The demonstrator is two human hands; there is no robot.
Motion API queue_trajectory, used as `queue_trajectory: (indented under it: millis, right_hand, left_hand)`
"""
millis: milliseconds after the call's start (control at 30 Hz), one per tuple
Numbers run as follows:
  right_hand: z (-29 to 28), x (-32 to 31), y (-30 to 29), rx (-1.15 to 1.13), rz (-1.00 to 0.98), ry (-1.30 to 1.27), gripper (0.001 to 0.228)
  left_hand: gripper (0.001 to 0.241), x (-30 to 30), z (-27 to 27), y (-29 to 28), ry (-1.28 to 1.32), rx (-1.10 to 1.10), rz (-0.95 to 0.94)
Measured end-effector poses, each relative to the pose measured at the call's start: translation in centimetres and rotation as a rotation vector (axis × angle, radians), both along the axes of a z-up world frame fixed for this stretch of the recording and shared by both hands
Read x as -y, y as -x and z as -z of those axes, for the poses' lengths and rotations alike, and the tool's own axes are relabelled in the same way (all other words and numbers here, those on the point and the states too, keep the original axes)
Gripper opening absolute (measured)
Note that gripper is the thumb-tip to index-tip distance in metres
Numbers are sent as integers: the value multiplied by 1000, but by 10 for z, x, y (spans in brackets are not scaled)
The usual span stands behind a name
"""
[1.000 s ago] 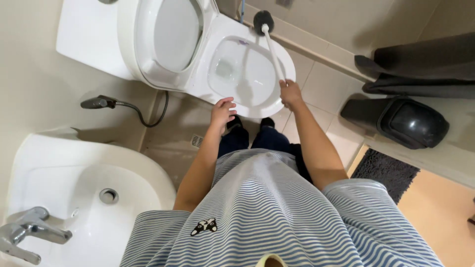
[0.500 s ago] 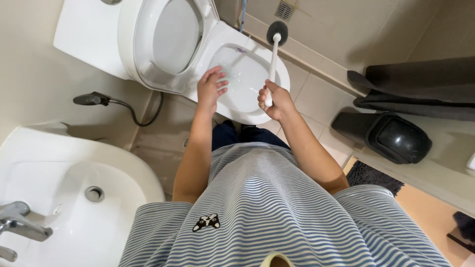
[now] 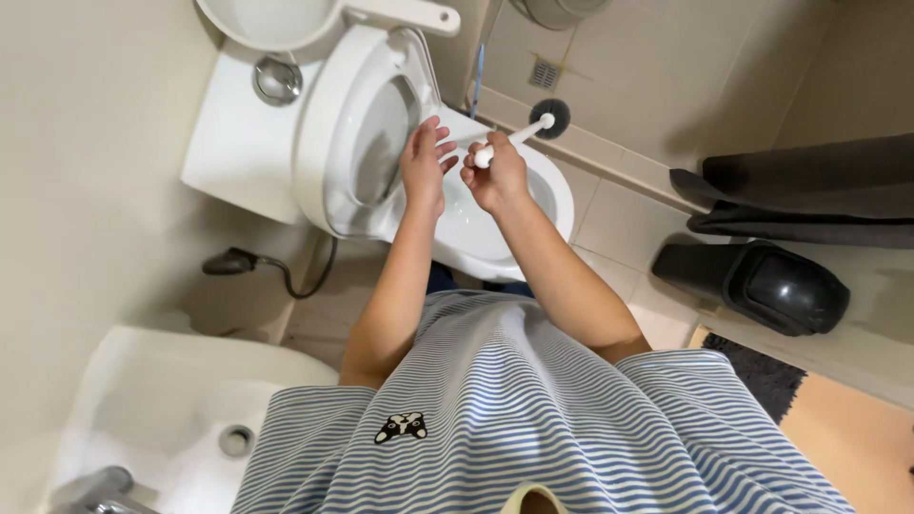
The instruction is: The person scrubs the inside of a toilet bowl with a toilet brush. They then pour water from a white plastic jug into the bowl and continue scrubbing. Finally, they rinse the brush using a handheld bidet sprayer.
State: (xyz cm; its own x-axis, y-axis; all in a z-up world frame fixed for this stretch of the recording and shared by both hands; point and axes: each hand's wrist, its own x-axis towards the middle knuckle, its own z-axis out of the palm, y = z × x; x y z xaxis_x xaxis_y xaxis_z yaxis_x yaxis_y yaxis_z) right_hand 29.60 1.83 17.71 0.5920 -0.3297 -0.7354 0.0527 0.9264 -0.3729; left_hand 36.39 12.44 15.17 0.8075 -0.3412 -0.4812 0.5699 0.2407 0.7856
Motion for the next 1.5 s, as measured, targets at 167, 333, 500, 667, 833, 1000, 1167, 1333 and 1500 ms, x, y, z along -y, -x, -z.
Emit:
queue_trajectory:
  millis: [167,333,500,667,833,1000,1167,1333,1500]
  right_hand:
    - [0,-24,-54,-32,108,62,15]
    - [11,-29,-88,41,117,66,19]
    - [0,-23,-106,75,208,98,24]
    - [-11,-14,-113,65,308,132,21]
    - [-24,-12,-107,46,353,179,21]
    - [-14,-17,-92,-3,341,218,19]
    - [-37,-21,-70,-15,317,281,21]
    - [-50,-16,-26,-49,246,352,17]
    - [-53,-8,34,-40,170,320,12]
  left_hand:
    - [47,9,-10,-49,15,38,-40]
    - [57,22,9,-86,110,112,-14]
    - [69,30,-30,-109,157,65,131]
    - [66,47,-50,-124,116,-54,137]
    - [47,72,-15,-130,326,44,26]
    - [42,68,-7,-127,429,49,22]
    - [36,53,-49,-109,437,132,244]
    - [25,46,-60,-88,336,225,393]
    - [14,28,-61,-47,315,174,509]
